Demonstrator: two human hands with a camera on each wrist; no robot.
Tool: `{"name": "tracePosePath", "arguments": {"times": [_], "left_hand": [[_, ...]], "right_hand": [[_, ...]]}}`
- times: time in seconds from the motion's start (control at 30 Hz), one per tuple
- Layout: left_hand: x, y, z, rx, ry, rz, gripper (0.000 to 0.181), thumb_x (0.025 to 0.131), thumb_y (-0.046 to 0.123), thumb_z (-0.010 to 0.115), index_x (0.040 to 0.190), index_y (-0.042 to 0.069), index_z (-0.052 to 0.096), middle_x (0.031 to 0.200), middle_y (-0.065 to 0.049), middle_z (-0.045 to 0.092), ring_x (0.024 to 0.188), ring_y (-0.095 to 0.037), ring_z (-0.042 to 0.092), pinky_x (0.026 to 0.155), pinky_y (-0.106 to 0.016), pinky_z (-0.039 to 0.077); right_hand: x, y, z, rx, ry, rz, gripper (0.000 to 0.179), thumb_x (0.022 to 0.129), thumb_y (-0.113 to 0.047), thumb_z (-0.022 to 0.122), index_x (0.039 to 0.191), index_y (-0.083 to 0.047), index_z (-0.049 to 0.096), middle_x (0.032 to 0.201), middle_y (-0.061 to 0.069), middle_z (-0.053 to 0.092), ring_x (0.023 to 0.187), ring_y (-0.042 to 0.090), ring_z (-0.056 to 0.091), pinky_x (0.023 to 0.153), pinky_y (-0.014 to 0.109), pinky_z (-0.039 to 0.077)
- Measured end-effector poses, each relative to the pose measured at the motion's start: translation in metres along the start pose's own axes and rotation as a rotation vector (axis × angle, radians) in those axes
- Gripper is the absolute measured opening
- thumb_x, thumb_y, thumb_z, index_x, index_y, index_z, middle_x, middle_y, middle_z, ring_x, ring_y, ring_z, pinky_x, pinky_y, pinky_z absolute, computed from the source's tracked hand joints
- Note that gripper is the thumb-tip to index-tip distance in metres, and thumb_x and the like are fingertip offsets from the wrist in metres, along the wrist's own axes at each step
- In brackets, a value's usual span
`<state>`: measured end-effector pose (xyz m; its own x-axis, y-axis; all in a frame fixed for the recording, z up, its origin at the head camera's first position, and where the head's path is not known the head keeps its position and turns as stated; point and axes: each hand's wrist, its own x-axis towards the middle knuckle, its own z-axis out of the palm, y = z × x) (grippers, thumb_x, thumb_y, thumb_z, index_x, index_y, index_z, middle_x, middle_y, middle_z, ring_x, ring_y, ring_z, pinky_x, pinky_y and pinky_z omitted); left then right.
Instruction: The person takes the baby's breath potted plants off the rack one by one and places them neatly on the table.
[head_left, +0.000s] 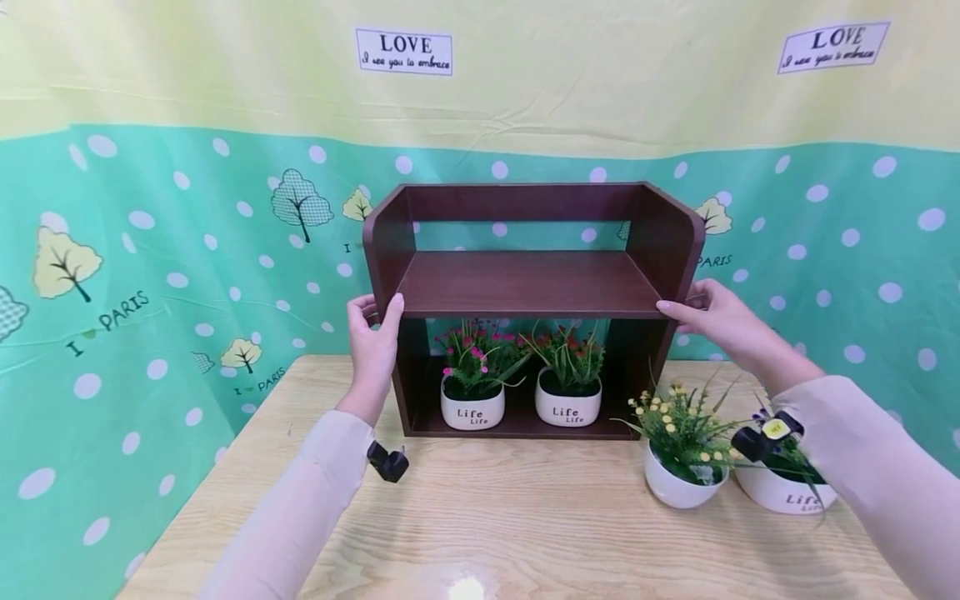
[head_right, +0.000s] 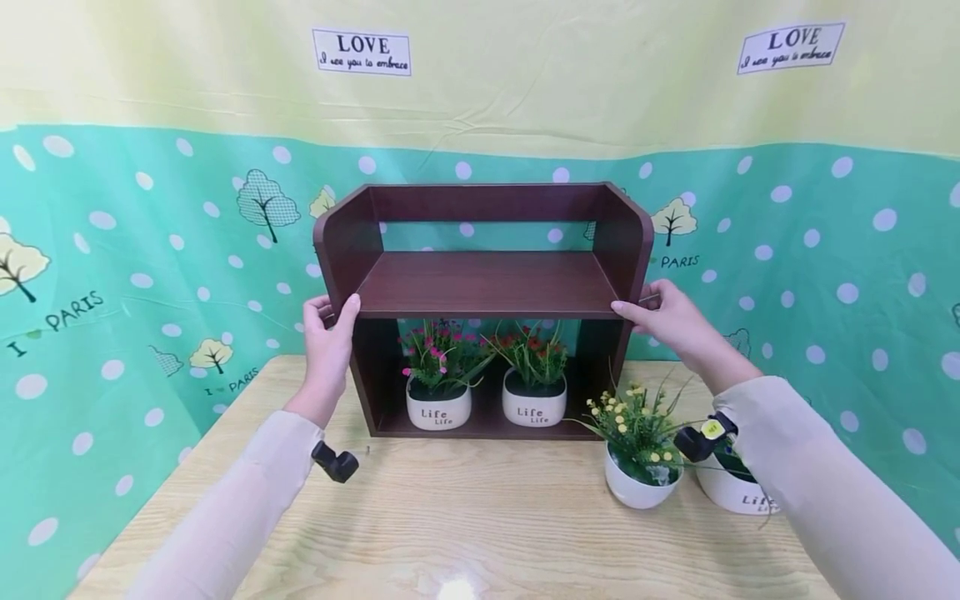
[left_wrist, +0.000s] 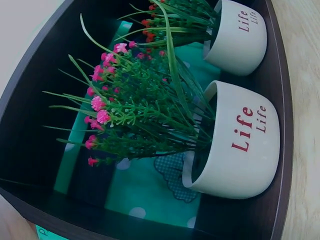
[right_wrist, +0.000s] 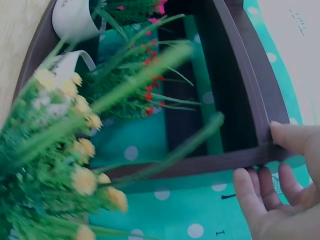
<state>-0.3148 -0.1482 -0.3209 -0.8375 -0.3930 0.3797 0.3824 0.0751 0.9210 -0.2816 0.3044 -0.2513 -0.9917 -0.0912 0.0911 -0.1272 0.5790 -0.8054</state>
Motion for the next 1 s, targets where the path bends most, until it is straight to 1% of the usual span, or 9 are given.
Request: {"name": "tracePosePath", "arguments": {"times": [0.17,0.3,0.43,0.53,0.6,0.67,0.77,0.9,1.0], "left_hand": [[-0.004,-0.001,0.0,0.003,-0.002,0.008,0.056,0.093,0.052,0.067,0.13,0.017,0.043,0.126,-0.003,0.049,0.117,-0.017,0.043,0.095,-0.036,0.045],[-0.012,-0.004,0.002,-0.035,0.041,0.093,0.053,0.093,0.047,0.069,0.128,0.017,0.044,0.123,-0.002,0.051,0.113,-0.017,0.046,0.09,-0.033,0.044],[-0.017,-0.003,0.004,-0.024,0.107,0.277,0.046,0.094,0.033,0.072,0.125,0.012,0.047,0.119,-0.002,0.051,0.11,-0.015,0.047,0.088,-0.03,0.038],[-0.02,0.004,0.005,0.035,0.137,0.461,0.041,0.093,0.017,0.073,0.123,0.003,0.049,0.118,-0.01,0.05,0.11,-0.021,0.047,0.089,-0.031,0.034],[-0.025,0.015,0.006,0.059,0.122,0.575,0.039,0.09,0.006,0.072,0.121,-0.005,0.05,0.117,-0.018,0.049,0.109,-0.029,0.047,0.089,-0.036,0.035],[-0.033,0.029,0.008,0.059,0.069,0.665,0.037,0.087,-0.003,0.071,0.117,-0.011,0.051,0.114,-0.025,0.049,0.105,-0.037,0.047,0.086,-0.042,0.036],[-0.046,0.045,0.013,0.067,-0.073,0.738,0.036,0.083,-0.009,0.07,0.115,-0.013,0.053,0.11,-0.028,0.052,0.1,-0.04,0.051,0.082,-0.045,0.041],[-0.057,0.052,0.018,0.1,-0.298,0.751,0.037,0.082,-0.009,0.07,0.117,-0.009,0.057,0.108,-0.023,0.059,0.098,-0.035,0.057,0.083,-0.039,0.046],[-0.06,0.046,0.023,0.106,-0.429,0.742,0.039,0.082,-0.008,0.073,0.119,-0.005,0.059,0.109,-0.018,0.063,0.1,-0.033,0.06,0.083,-0.041,0.049]], "right_hand": [[-0.006,0.003,0.011,0.029,0.097,0.022,0.085,0.096,-0.055,0.058,0.144,0.007,0.025,0.136,0.028,0.037,0.11,0.038,0.056,0.107,0.06,0.035],[-0.008,0.006,0.015,0.058,0.154,0.021,0.081,0.097,-0.052,0.059,0.142,0.008,0.029,0.129,0.022,0.041,0.097,0.02,0.061,0.097,0.037,0.048],[-0.007,0.007,0.016,0.076,0.173,0.018,0.077,0.097,-0.05,0.06,0.141,0.008,0.032,0.122,0.018,0.044,0.085,0.006,0.061,0.077,0.014,0.049],[-0.007,0.007,0.016,0.074,0.16,0.02,0.077,0.098,-0.05,0.059,0.14,0.008,0.032,0.121,0.019,0.045,0.086,0.005,0.06,0.075,0.012,0.048],[-0.007,0.006,0.016,0.066,0.151,0.019,0.076,0.098,-0.049,0.058,0.139,0.009,0.032,0.121,0.019,0.045,0.087,0.005,0.06,0.076,0.012,0.048],[-0.007,0.006,0.015,0.059,0.147,0.016,0.074,0.099,-0.049,0.058,0.138,0.009,0.033,0.121,0.019,0.045,0.088,0.006,0.06,0.077,0.013,0.048],[-0.007,0.006,0.014,0.06,0.146,0.014,0.073,0.099,-0.049,0.058,0.136,0.009,0.034,0.12,0.019,0.045,0.088,0.006,0.06,0.076,0.013,0.048],[-0.006,0.007,0.014,0.077,0.15,0.008,0.072,0.098,-0.047,0.06,0.136,0.009,0.034,0.121,0.02,0.045,0.088,0.008,0.06,0.075,0.012,0.049],[-0.005,0.007,0.015,0.083,0.148,0.003,0.074,0.098,-0.046,0.06,0.138,0.01,0.033,0.121,0.02,0.044,0.089,0.01,0.058,0.074,0.012,0.05]]}}
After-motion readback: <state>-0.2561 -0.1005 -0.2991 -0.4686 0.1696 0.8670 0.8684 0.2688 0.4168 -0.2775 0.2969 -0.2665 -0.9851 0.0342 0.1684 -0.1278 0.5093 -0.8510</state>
